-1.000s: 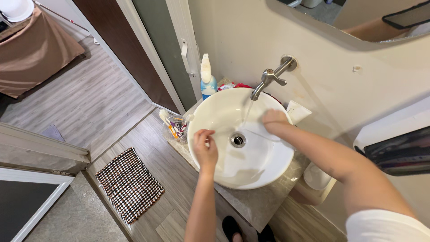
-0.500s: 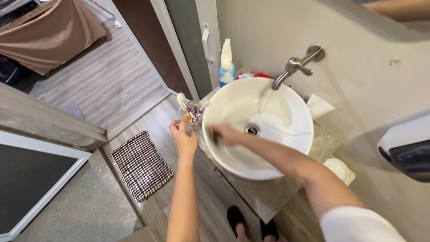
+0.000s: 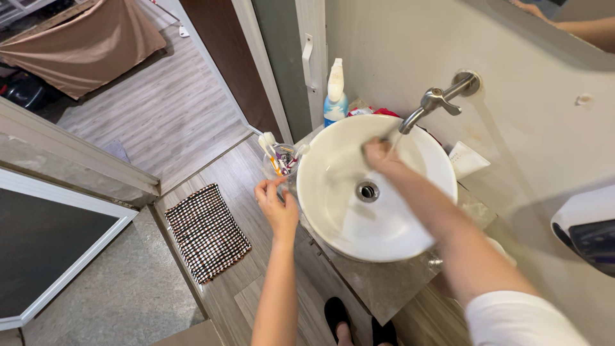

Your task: The person cleans a bathroom sink area using a green cloth and a spray bottle. They wipe the wall-mounted dispenser, the countertop, the sink basin, and the faucet, then rinse and wipe toothbrushes before returning them to a holder. The person also wipes the soap dish and surrounding surfaces.

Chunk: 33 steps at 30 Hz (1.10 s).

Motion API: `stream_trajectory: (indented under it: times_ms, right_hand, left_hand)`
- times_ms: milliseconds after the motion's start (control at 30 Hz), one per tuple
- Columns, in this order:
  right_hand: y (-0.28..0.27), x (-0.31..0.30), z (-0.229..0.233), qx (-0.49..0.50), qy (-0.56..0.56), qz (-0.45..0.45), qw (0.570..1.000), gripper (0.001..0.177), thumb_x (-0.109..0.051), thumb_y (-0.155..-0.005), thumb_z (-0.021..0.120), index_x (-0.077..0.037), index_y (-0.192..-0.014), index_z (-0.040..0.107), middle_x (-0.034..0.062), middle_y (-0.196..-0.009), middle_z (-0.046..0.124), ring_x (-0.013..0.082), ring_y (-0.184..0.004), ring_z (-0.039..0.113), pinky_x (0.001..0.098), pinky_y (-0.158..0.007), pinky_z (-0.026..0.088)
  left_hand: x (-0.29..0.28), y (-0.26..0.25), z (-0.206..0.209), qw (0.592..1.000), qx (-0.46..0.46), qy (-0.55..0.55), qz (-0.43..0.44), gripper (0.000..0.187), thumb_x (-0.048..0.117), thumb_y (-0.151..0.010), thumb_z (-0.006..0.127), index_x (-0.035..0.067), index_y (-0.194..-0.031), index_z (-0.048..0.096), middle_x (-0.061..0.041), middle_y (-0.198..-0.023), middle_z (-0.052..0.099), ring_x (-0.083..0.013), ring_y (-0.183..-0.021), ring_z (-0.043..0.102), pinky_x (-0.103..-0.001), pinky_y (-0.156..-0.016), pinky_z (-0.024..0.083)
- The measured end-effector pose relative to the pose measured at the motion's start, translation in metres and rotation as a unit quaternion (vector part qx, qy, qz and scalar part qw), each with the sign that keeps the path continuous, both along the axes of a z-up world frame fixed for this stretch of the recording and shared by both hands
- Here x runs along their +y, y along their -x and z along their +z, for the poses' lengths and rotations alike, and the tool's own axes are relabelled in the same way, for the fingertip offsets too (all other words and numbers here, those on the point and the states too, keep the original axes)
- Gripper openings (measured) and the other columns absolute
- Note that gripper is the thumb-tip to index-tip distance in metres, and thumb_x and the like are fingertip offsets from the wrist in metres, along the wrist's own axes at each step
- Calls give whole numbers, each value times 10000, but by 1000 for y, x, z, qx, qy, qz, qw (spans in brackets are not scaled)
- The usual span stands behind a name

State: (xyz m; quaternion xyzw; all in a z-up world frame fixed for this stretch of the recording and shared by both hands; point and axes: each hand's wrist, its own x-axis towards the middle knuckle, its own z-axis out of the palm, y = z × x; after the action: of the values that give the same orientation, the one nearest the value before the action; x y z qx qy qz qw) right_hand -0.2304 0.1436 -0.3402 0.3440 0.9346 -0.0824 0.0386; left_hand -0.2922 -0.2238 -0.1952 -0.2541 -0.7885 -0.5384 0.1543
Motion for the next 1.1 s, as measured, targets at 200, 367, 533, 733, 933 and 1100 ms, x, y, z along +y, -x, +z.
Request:
stream_trajectory:
  times_ms: [200, 367, 533, 733, 933, 1100]
  right_hand:
    - [36, -139, 12, 204, -49, 314, 926, 417, -55, -766, 558, -9, -1173, 635, 237, -1175, 644, 416, -961, 650, 476, -873, 521]
    - [-86, -174, 59, -81, 167, 423, 887, 177, -83, -748, 693, -83, -923, 714, 183, -963, 698, 390, -933, 673, 514, -779, 537]
    - [-153, -90, 77, -179, 73, 311, 931, 75, -172, -684, 756, -120, -738, 761, 143, -771, 696, 373, -803, 711, 489, -719, 567]
    - [-111, -25, 102, 31, 88, 80, 992, 268, -11, -720, 641, -107, -945, 749, 173, -916, 723, 362, -880, 697, 466, -754, 558]
    - [-87, -33, 150, 157, 113, 24, 981, 232, -255, -815, 781, -45, -902, 738, 167, -796, 716, 329, -749, 689, 445, -694, 538]
    - [-86, -34, 174, 300, 147, -11, 943, 425, -377, -889, 819, 33, -871, 708, 179, -711, 676, 301, -642, 645, 408, -624, 516]
  left_hand:
    - [-7, 1, -6, 1000, 5, -1, 27, 313, -29, -782, 636, 84, -1061, 723, -144, -1132, 529, -337, -1107, 531, -447, -980, 429]
    - [5, -17, 4, 1000, -17, -1, 11, 319, -49, -758, 636, 83, -1034, 727, -145, -1151, 549, -347, -1103, 533, -446, -939, 428]
    - [32, -47, 13, 997, 4, -2, -80, 295, -68, -779, 634, 80, -1021, 713, -141, -1101, 564, -335, -1089, 564, -427, -947, 471]
    - [92, -79, -6, 979, -66, 18, -192, 257, -27, -787, 676, 80, -1016, 722, -147, -1117, 575, -326, -1065, 582, -405, -916, 491]
    - [170, -78, -58, 913, -329, -52, -235, 423, 297, -941, 634, 112, -1320, 658, -129, -1193, 652, -232, -1058, 622, -329, -910, 503]
    - [213, -76, -69, 763, -600, -111, -214, 663, 611, -983, 419, 162, -1459, 531, -61, -1307, 527, -287, -1110, 502, -498, -857, 485]
